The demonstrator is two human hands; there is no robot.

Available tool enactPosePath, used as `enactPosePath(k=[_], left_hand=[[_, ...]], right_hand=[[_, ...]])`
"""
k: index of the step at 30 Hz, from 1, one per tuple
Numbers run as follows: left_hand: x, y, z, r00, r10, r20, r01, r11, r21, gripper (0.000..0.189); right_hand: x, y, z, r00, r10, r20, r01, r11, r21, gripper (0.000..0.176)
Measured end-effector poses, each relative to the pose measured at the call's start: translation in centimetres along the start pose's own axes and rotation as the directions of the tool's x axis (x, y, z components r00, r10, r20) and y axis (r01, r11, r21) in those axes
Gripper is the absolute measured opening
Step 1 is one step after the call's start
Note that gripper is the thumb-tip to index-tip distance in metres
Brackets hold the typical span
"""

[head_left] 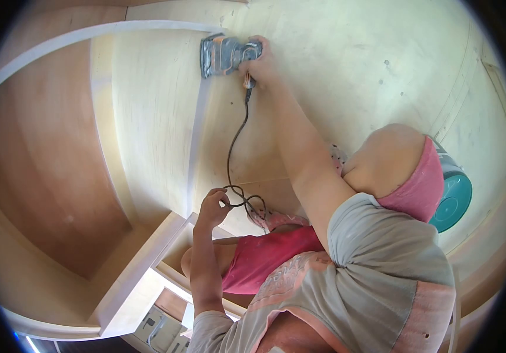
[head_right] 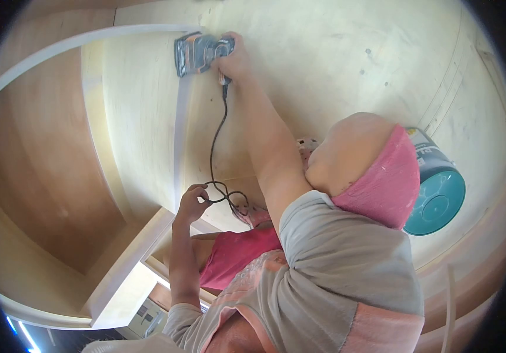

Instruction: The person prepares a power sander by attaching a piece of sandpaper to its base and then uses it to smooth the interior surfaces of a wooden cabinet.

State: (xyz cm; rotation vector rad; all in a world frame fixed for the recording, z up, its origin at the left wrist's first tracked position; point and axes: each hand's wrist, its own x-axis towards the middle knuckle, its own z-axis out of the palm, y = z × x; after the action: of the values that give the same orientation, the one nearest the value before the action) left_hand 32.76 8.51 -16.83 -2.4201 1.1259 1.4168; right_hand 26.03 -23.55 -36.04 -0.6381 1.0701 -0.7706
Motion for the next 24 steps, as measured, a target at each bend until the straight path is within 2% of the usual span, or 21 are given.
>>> enactPosePath(k=[4, 6, 9, 13, 15, 19, 21, 24], left_hand=[[0.9, 0.3, -0.1, 0.998, -0.030, 0.051, 0.031, 0.999, -0.010, 0.014], [1.2, 0.4, 0.0, 0.997, -0.038, 0.070, 0.039, 0.999, -0.021, 0.013], [1.1, 0.6, -0.1, 0.998, -0.016, 0.065, 0.016, 1.000, 0.001, 0.014], [0.6, 0.3, 0.1, 0.997, -0.036, 0.069, 0.038, 0.999, -0.030, 0.017], [0.3, -0.2, 0.3, 0.994, -0.070, 0.082, 0.075, 0.996, -0.051, 0.017], [-0.2, -0.3, 0.4, 0.998, -0.027, 0.048, 0.029, 0.999, -0.025, 0.018], [0.1, 0.1, 0.2, 0.999, -0.019, 0.041, 0.019, 1.000, -0.015, 0.018], [0.4, 0.7, -0.1, 0.996, -0.056, 0.076, 0.059, 0.997, -0.043, 0.016]], right_hand=[[-0.9, -0.5, 0.2, 0.998, 0.057, 0.032, -0.058, 0.998, 0.029, 0.082], [-0.9, -0.9, 0.8, 0.992, 0.098, -0.073, -0.099, 0.995, -0.007, 0.082], [-1.3, -3.1, 1.1, 0.984, 0.149, -0.099, -0.143, 0.988, 0.066, 0.081], [-0.4, -2.4, 1.4, 0.974, 0.197, -0.109, -0.195, 0.980, 0.028, 0.080], [0.1, -2.5, 1.9, 0.976, 0.085, -0.202, -0.082, 0.996, 0.025, 0.080], [0.4, -3.4, 1.9, 0.981, 0.111, -0.161, -0.105, 0.993, 0.047, 0.079], [-0.3, -3.1, 2.0, 0.976, -0.162, -0.142, 0.136, 0.976, -0.172, 0.079], [-1.0, -2.8, 2.4, 0.980, -0.156, -0.122, 0.135, 0.977, -0.166, 0.078]])
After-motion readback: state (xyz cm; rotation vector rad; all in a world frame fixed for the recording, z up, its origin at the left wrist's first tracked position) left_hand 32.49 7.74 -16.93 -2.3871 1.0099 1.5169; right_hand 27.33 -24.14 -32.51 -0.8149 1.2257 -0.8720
